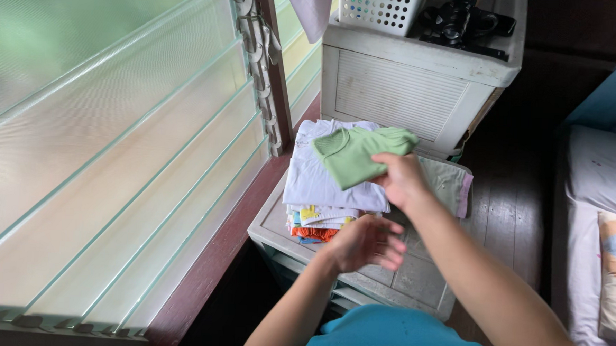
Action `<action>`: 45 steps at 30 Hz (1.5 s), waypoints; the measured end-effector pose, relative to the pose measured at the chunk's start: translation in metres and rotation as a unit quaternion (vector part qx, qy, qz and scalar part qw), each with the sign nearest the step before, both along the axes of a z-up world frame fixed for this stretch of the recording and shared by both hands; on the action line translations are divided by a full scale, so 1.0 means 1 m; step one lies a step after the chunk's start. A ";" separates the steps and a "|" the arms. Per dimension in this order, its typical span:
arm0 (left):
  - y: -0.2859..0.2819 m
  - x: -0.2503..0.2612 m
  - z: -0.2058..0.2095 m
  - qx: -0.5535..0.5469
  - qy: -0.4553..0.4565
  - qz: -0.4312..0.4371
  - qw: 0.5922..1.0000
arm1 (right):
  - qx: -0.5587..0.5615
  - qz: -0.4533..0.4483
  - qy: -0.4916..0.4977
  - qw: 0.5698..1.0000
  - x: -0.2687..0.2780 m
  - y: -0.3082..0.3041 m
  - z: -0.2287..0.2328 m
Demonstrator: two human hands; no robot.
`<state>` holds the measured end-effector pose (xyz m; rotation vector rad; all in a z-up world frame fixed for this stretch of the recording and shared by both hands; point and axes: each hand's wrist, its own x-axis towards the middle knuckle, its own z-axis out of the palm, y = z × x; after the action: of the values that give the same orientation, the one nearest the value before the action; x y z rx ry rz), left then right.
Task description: The person gathers small clothing items from an ironing board, places them into several drawers, and folds other items on a plastic cabinet.
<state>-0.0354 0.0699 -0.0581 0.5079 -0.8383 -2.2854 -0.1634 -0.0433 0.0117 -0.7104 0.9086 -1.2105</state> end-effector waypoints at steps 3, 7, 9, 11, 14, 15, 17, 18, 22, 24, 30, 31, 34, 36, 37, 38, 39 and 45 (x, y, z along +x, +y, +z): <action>-0.001 -0.032 -0.004 0.096 0.188 0.015 0.977 | 0.011 0.070 0.036 0.997 -0.054 0.035 0.044; -0.007 -0.036 0.013 0.125 0.390 0.072 0.909 | 0.006 0.120 0.118 0.986 -0.135 0.081 0.063; -0.010 -0.034 0.023 0.140 0.348 0.073 0.924 | 0.001 0.117 0.115 0.987 -0.175 0.095 0.051; -0.012 -0.037 0.026 0.152 0.304 0.073 0.938 | -0.007 0.113 0.110 0.987 -0.214 0.106 0.028; -0.018 -0.051 0.001 -0.001 0.055 0.113 0.992 | 0.042 0.052 0.165 0.984 -0.244 0.115 -0.030; -0.021 -0.059 -0.015 -0.086 -0.025 0.142 0.986 | 0.085 0.045 0.168 0.981 -0.246 0.117 -0.051; -0.025 -0.067 -0.056 -0.169 -0.105 0.168 0.966 | 0.158 0.046 0.138 0.977 -0.239 0.117 -0.098; -0.025 -0.069 -0.076 -0.225 -0.271 0.209 0.912 | 0.188 0.052 0.106 0.975 -0.232 0.118 -0.120; -0.015 -0.068 -0.132 -0.250 -0.555 0.261 0.749 | 0.232 0.026 0.218 0.948 -0.217 0.128 -0.169; -0.015 -0.070 -0.133 -0.250 -0.582 0.255 0.731 | 0.232 0.015 0.242 0.942 -0.214 0.128 -0.169; -0.001 -0.070 -0.112 -0.297 -0.702 0.181 0.621 | 0.225 0.021 0.375 0.899 -0.205 0.122 -0.162; 0.000 -0.069 -0.109 -0.302 -0.729 0.143 0.598 | 0.209 0.031 0.474 0.855 -0.208 0.120 -0.166; 0.008 -0.060 -0.085 -0.351 -0.747 0.144 0.546 | 0.009 0.007 0.665 0.747 -0.214 0.106 -0.180; 0.017 -0.047 -0.049 -0.378 -0.720 0.076 0.577 | -0.172 -0.025 0.731 0.660 -0.205 0.096 -0.178; 0.022 -0.039 -0.027 -0.406 -0.684 0.005 0.606 | -0.186 -0.021 0.693 0.697 -0.196 0.089 -0.168; 0.029 -0.033 -0.006 -0.404 -0.686 0.006 0.605 | -0.197 -0.015 0.653 0.731 -0.184 0.086 -0.155; 0.035 -0.027 0.013 -0.431 -0.635 0.111 0.631 | -0.198 -0.013 0.652 0.732 -0.170 0.083 -0.139; 0.015 0.023 0.074 -0.572 -0.594 0.347 0.447 | -0.044 0.146 0.358 0.921 -0.086 0.060 -0.061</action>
<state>-0.0128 0.0846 0.0157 1.3621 -1.9635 0.0517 -0.2492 0.0170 -0.0495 -1.3588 1.2890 -0.7188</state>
